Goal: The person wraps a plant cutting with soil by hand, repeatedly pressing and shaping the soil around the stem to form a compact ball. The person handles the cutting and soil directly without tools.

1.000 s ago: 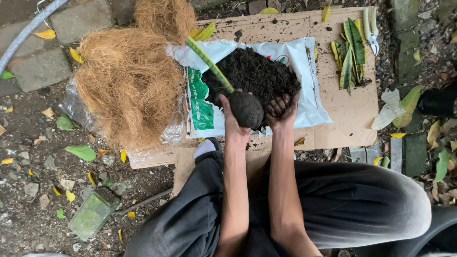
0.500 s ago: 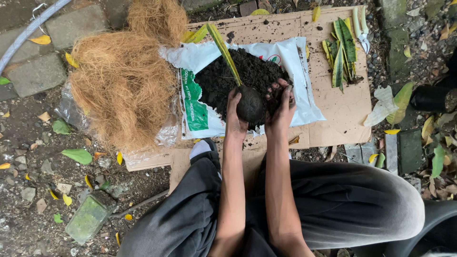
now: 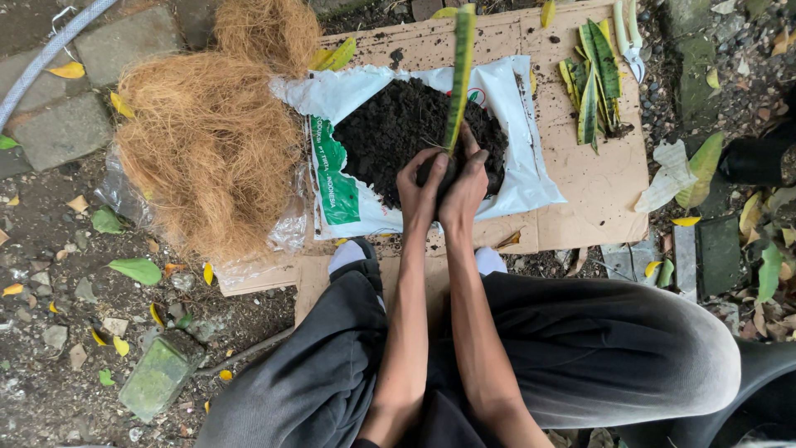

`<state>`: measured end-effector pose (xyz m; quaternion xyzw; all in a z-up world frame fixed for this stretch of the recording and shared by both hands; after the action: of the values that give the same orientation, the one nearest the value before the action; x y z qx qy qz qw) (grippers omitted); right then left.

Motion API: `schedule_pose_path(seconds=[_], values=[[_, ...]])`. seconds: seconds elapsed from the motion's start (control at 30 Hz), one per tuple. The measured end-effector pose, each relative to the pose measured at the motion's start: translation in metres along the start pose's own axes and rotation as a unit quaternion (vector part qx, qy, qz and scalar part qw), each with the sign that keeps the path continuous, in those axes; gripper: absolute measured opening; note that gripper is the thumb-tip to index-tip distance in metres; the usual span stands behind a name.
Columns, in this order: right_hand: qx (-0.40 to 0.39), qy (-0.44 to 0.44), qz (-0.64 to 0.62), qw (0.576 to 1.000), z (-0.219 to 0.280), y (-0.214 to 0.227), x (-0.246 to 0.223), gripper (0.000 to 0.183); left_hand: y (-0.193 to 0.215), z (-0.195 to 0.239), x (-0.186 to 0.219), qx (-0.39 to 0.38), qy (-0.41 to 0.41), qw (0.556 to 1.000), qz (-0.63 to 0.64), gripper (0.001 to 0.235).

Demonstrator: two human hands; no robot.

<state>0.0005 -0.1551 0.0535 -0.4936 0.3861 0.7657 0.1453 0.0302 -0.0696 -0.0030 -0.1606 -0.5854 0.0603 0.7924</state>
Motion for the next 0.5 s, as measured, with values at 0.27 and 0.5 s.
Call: schedule_pose_path(seconds=[0.27, 0.5], values=[[0.009, 0.096, -0.029, 0.995, -0.014, -0.001, -0.003, 0.086, -0.003, -0.005, 0.013, -0.03, 0.015, 0.997, -0.064, 0.042], [-0.151, -0.05, -0.329, 0.931, -0.018, 0.018, -0.014, 0.089, 0.007, -0.006, -0.005, 0.019, 0.021, 0.985, 0.172, 0.048]])
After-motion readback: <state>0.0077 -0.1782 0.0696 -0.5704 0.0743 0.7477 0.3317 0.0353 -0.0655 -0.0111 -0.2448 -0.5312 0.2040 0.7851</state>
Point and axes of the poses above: each hand's wrist, its own z-axis away from the middle knuckle, its own y-axis out of the back of the hand, x = y × z, the point moved 4 cm from there along -z, towards the middle knuckle, and after that the axes turned 9 degrees about z, right-handed, at the moved point
